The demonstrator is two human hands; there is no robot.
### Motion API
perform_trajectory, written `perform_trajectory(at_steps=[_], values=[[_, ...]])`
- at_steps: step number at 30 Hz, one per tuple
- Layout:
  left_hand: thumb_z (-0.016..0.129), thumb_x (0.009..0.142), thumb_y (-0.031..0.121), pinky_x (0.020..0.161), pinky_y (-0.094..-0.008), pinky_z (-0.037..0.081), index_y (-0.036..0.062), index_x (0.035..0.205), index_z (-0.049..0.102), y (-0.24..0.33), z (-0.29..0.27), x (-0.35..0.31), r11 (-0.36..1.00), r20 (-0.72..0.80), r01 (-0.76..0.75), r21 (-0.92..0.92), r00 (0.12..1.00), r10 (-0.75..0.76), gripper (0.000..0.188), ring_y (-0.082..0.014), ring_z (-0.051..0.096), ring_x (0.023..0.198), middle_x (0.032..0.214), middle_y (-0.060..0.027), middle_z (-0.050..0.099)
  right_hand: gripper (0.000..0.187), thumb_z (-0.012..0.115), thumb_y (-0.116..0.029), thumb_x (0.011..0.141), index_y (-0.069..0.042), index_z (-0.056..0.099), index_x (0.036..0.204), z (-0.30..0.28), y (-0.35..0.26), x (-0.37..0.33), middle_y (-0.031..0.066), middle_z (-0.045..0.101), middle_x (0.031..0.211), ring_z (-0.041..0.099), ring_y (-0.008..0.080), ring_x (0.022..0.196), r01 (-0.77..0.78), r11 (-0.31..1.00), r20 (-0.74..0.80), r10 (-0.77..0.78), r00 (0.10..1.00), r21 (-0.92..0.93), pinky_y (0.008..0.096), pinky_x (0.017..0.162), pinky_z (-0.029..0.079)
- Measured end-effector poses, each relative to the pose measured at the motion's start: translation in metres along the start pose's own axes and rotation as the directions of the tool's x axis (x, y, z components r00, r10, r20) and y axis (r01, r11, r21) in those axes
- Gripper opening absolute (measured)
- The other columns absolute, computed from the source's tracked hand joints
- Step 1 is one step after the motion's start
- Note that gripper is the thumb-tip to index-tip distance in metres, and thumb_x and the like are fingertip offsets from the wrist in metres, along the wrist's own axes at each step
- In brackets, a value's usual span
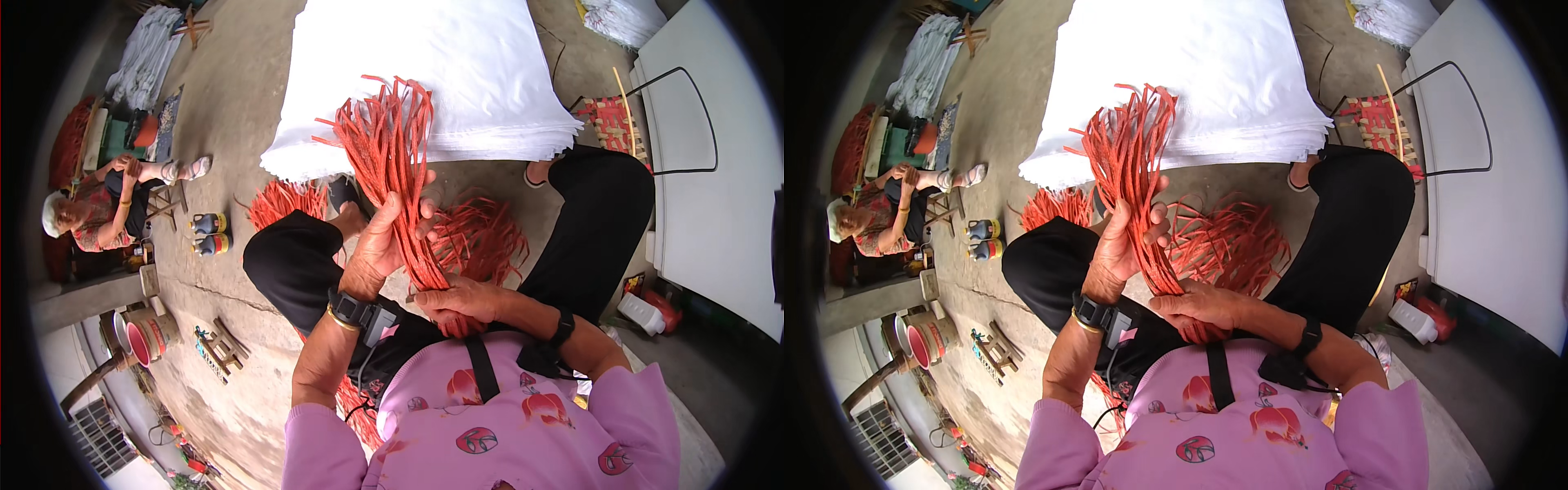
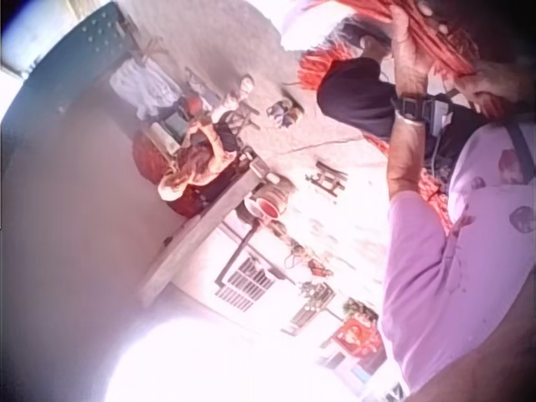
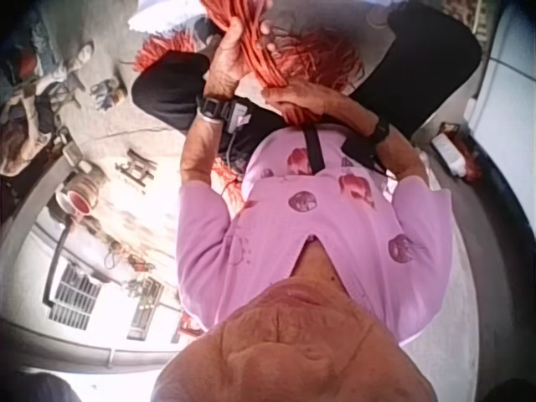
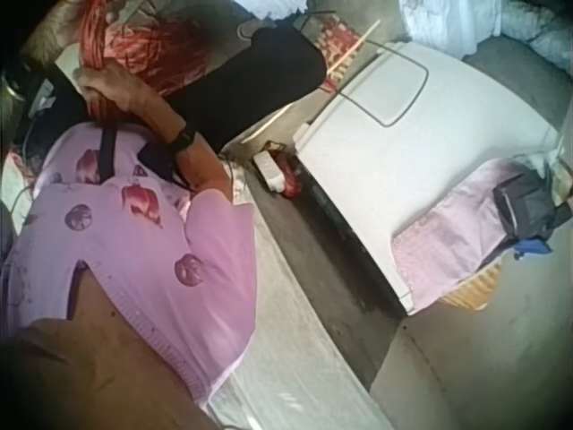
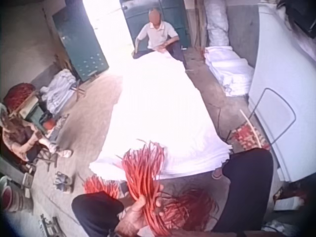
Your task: The person is gathering, organizing, and tying bundles of red plastic strips using a white bag as a surface and a thin wire or string for binding.
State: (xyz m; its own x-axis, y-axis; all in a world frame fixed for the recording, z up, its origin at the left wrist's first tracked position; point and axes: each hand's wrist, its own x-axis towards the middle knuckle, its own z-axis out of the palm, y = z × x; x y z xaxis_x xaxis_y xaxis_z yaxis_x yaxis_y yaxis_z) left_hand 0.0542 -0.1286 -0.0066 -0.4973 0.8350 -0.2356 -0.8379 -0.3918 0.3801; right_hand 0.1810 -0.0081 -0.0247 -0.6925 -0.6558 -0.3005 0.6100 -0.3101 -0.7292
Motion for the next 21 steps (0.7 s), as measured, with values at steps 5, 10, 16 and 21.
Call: perform_trajectory(at_steps=[5,10,16,21], values=[[0.062,0.086,0.016,0.071,-0.0303,0.050,0.0045,0.116,0.053,0.018,0.001,0.016,0.980,-0.196,0.005,0.200,0.980,0.035,0.033,-0.0114,0.051,0.065,0.073,0.0005,0.053,0.045,0.052,-0.043,0.092,-0.010,0.047,0.062,0.000,0.000,-0.001,-0.0022,0.043,0.054,0.040,0.0075,0.049,-0.046,0.998,-0.022,0.047,0.999,0.044,0.0252,0.047,0.033],[0.061,0.088,0.015,0.073,-0.0319,0.052,0.0028,0.107,0.055,0.059,0.007,0.047,0.975,-0.229,-0.018,0.220,0.971,0.069,0.023,-0.0127,0.057,0.066,0.074,-0.0017,0.058,0.044,0.052,-0.042,0.092,-0.010,0.047,0.063,-0.003,0.005,0.001,-0.0020,0.043,0.055,0.041,0.0072,0.050,-0.027,0.997,-0.070,0.032,0.997,0.076,0.0244,0.047,0.035],[0.059,0.089,0.016,0.074,-0.0327,0.053,-0.0005,0.107,0.053,0.107,0.000,0.091,0.951,-0.203,-0.027,0.308,0.975,0.094,0.025,-0.0143,0.059,0.069,0.079,-0.0037,0.060,0.044,0.052,-0.041,0.092,-0.010,0.046,0.062,-0.006,0.007,0.003,-0.0021,0.044,0.056,0.041,0.0073,0.050,-0.008,0.998,-0.135,0.018,0.991,0.068,0.0256,0.047,0.034],[0.059,0.090,0.017,0.079,-0.0342,0.052,-0.0015,0.106,0.054,0.144,-0.030,0.119,0.920,-0.238,0.046,0.389,0.970,0.052,0.025,-0.0181,0.061,0.079,0.088,-0.0075,0.062,0.043,0.051,-0.040,0.093,-0.011,0.044,0.061,-0.011,0.001,0.000,-0.0028,0.040,0.055,0.039,0.0077,0.050,0.011,0.999,-0.196,-0.001,0.981,0.053,0.0264,0.048,0.033]])
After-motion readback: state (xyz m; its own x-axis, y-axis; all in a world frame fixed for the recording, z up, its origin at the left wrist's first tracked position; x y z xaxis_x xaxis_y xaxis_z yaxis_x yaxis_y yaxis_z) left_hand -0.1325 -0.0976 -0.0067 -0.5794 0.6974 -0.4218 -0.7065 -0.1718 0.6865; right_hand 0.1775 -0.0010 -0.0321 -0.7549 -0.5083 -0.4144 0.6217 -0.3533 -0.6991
